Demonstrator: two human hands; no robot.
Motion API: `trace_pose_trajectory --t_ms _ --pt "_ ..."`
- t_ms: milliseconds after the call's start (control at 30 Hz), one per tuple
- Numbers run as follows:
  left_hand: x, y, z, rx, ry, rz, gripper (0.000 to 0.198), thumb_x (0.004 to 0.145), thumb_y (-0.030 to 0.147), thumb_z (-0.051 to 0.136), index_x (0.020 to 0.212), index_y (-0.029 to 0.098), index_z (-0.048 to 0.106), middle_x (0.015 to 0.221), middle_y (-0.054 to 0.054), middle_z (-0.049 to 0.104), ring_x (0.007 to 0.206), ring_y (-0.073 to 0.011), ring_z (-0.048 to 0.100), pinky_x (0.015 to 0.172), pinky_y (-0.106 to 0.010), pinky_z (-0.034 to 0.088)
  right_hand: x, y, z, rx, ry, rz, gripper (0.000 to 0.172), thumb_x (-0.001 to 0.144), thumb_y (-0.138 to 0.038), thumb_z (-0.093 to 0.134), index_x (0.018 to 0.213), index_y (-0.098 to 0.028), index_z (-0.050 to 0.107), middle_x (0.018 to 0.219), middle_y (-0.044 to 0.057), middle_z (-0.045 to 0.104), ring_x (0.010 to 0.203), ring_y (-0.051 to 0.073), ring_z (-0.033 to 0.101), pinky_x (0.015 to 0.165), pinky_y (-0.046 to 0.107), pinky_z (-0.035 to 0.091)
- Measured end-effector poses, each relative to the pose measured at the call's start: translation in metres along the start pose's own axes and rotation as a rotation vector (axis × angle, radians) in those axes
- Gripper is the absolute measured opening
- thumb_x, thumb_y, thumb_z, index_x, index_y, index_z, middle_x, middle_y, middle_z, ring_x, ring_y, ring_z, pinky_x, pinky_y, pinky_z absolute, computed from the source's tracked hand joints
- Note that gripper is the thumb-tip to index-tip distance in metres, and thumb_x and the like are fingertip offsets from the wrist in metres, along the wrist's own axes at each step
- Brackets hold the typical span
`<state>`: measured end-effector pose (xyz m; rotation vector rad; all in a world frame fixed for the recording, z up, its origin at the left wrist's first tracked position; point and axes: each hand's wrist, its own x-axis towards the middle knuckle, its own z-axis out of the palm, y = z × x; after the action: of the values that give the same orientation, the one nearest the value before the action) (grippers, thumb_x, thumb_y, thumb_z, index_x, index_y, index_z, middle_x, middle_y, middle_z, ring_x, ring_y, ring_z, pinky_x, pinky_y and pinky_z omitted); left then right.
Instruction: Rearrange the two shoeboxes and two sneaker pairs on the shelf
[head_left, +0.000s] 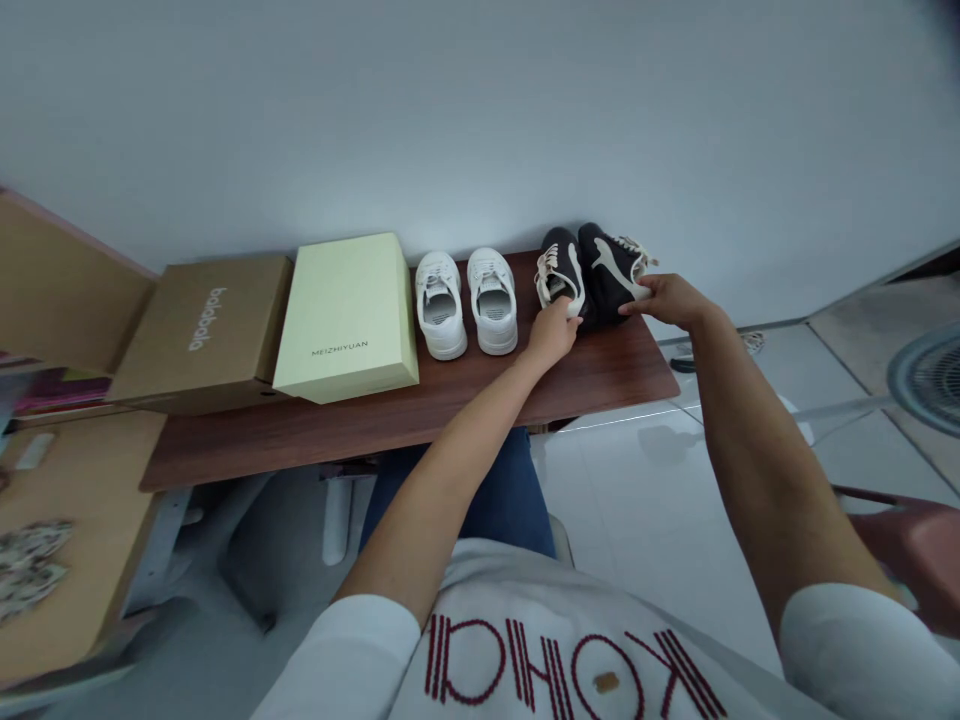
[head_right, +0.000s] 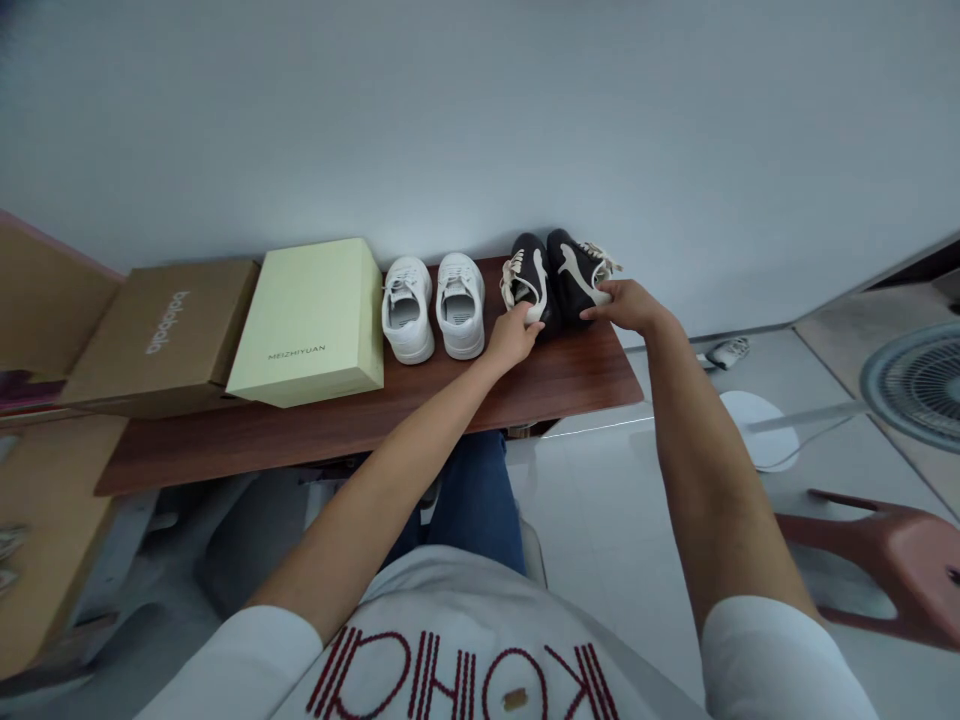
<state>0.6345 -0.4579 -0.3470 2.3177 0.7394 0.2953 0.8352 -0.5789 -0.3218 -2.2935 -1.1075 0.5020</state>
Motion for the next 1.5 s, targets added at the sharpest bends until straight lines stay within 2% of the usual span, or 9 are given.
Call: trace_pose_trajectory --t_ms 167,367,533,900,1367,1500 --pt "0.001 0.013 -0.007 0.130 -0.056 0.056 0.029 0.097 0.021 0.053 0.125 0.015 0.060 0.122 -0.016 0.069 0.117 -0.0285 0.064 0.095 -0.037 0.049 -0.004 -0.017 0.001 -0.510 0.077 -0.062 0.045 0.073 -0.049 0.081 0.104 -0.019 0.072 0.094 0.008 0.074 0.099 0.030 0.067 0.081 0.034 0.051" --pt "0.003 0.024 -0.015 0.265 -0.092 0.044 0.031 0.096 0.013 0.046 0.124 0.017 0.060 0.122 -0.016 0.068 0.121 -0.0286 0.060 0.095 -0.038 0.049 -0.013 -0.044 0.012 -0.760 0.018 0.009 0.039 0.081 -0.045 0.074 0.113 -0.023 0.070 0.113 0.013 0.073 0.103 0.030 0.066 0.081 0.035 0.050" --pt "0.007 0.027 -0.018 0.287 -0.102 0.035 0.032 0.096 0.013 0.045 0.123 0.015 0.062 0.121 -0.017 0.069 0.119 -0.0306 0.061 0.094 -0.041 0.051 -0.009 -0.058 0.021 -0.799 -0.053 -0.004 0.037 0.082 -0.040 0.075 0.115 -0.022 0.069 0.116 0.014 0.072 0.106 0.030 0.065 0.084 0.036 0.050" --pt "0.014 0.024 -0.004 0.252 -0.062 0.029 0.038 0.092 0.005 0.041 0.118 0.013 0.067 0.117 -0.021 0.070 0.123 -0.0341 0.061 0.098 -0.047 0.050 0.002 -0.063 0.037 -0.826 -0.076 -0.029 0.040 0.081 -0.032 0.077 0.118 -0.018 0.070 0.116 0.016 0.072 0.109 0.031 0.066 0.089 0.037 0.053" --pt "0.013 0.032 -0.003 0.290 -0.089 0.047 0.038 0.092 0.005 0.044 0.124 0.011 0.064 0.123 -0.020 0.069 0.131 -0.0325 0.055 0.102 -0.043 0.049 0.002 -0.066 0.041 -0.808 -0.118 -0.016 0.037 0.084 -0.027 0.072 0.118 -0.012 0.069 0.118 0.020 0.072 0.108 0.031 0.068 0.086 0.037 0.054" --pt "0.016 0.034 -0.003 0.259 -0.084 0.052 0.035 0.093 0.007 0.047 0.124 0.005 0.063 0.123 -0.025 0.068 0.131 -0.0354 0.054 0.102 -0.045 0.048 0.001 -0.068 0.040 -0.810 -0.131 -0.004 0.035 0.085 -0.024 0.070 0.118 -0.012 0.070 0.118 0.021 0.071 0.108 0.031 0.069 0.086 0.037 0.053"
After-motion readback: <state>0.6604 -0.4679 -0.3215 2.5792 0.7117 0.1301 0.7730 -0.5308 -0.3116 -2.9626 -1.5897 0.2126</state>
